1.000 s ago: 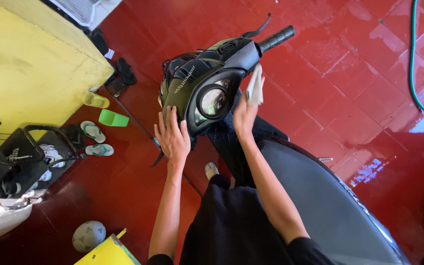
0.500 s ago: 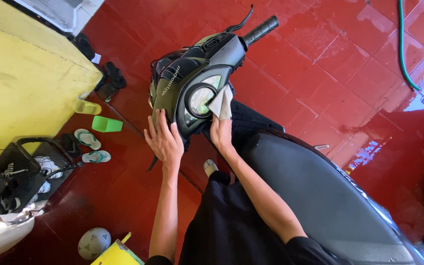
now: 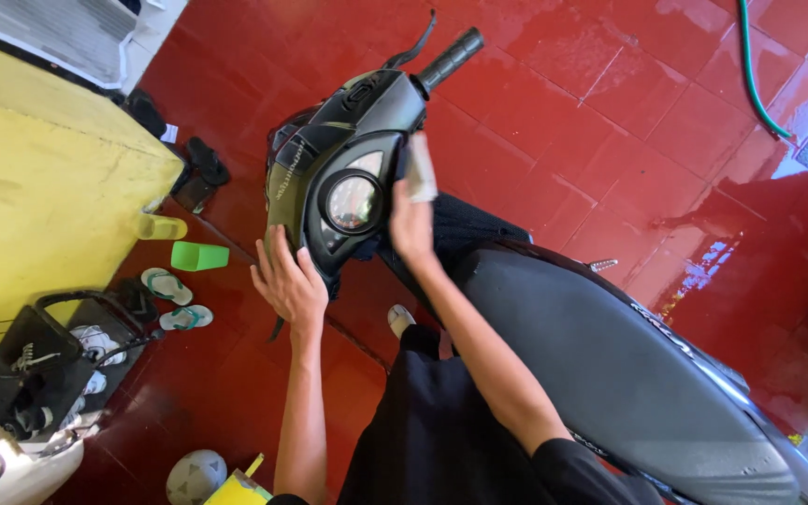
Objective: The person wipes the front dashboard and handlebars of a scooter using a white cloth. They clean the area around the speedometer and the handle grips, moving the cloth back and forth to remove dirt.
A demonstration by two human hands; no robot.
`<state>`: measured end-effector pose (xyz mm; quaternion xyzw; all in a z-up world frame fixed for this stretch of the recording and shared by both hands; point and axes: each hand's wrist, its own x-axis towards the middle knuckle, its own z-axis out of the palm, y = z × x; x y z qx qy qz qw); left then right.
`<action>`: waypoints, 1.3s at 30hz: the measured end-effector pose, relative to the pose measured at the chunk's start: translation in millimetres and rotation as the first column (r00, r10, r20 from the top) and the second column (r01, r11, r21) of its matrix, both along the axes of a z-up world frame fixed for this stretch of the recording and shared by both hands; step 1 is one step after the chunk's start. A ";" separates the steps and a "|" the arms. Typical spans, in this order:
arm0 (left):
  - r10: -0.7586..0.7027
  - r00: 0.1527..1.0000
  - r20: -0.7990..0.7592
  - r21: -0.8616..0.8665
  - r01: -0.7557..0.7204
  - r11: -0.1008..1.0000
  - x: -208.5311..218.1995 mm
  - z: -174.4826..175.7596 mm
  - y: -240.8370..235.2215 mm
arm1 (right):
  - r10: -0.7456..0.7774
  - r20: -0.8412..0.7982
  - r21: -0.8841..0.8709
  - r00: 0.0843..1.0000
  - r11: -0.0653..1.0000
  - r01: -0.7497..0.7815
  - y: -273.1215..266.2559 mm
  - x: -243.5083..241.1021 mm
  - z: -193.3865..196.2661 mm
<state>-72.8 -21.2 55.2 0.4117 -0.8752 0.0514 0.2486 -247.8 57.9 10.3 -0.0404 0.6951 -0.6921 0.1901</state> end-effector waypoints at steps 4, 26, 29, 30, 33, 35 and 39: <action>-0.003 1.000 -0.020 -0.019 0.003 1.000 -1.0 -0.1 0.2 | 0.197 -0.076 0.058 0.977 0.980 -0.193 8.1 10.0 98.8; -0.013 1.000 -0.015 -0.068 0.012 0.998 -1.8 9.5 3.1 | 0.255 0.223 0.232 0.941 0.924 -0.305 2.4 -3.1 50.0; -0.024 1.000 -0.016 -0.083 0.022 0.996 -6.1 16.0 3.7 | 0.278 0.235 0.257 0.931 0.906 -0.336 11.2 -3.8 30.2; -0.038 0.999 -0.024 -0.086 0.036 0.996 -6.7 12.1 1.7 | 0.265 0.227 0.257 0.937 0.912 -0.320 16.7 -9.3 40.1; -0.034 0.999 0.003 -0.066 0.034 0.997 2.2 10.1 2.0 | 0.265 0.286 0.262 0.921 0.902 -0.342 31.7 -13.4 43.9; -0.046 0.997 -0.059 0.109 0.052 0.993 0.3 13.2 1.4 | 0.219 0.333 0.275 0.917 0.908 -0.316 30.6 -24.2 8.2; -0.079 0.990 -0.116 0.287 0.109 0.952 16.6 1.9 -25.0 | 0.077 0.341 0.218 0.937 0.963 -0.158 25.8 -46.5 39.4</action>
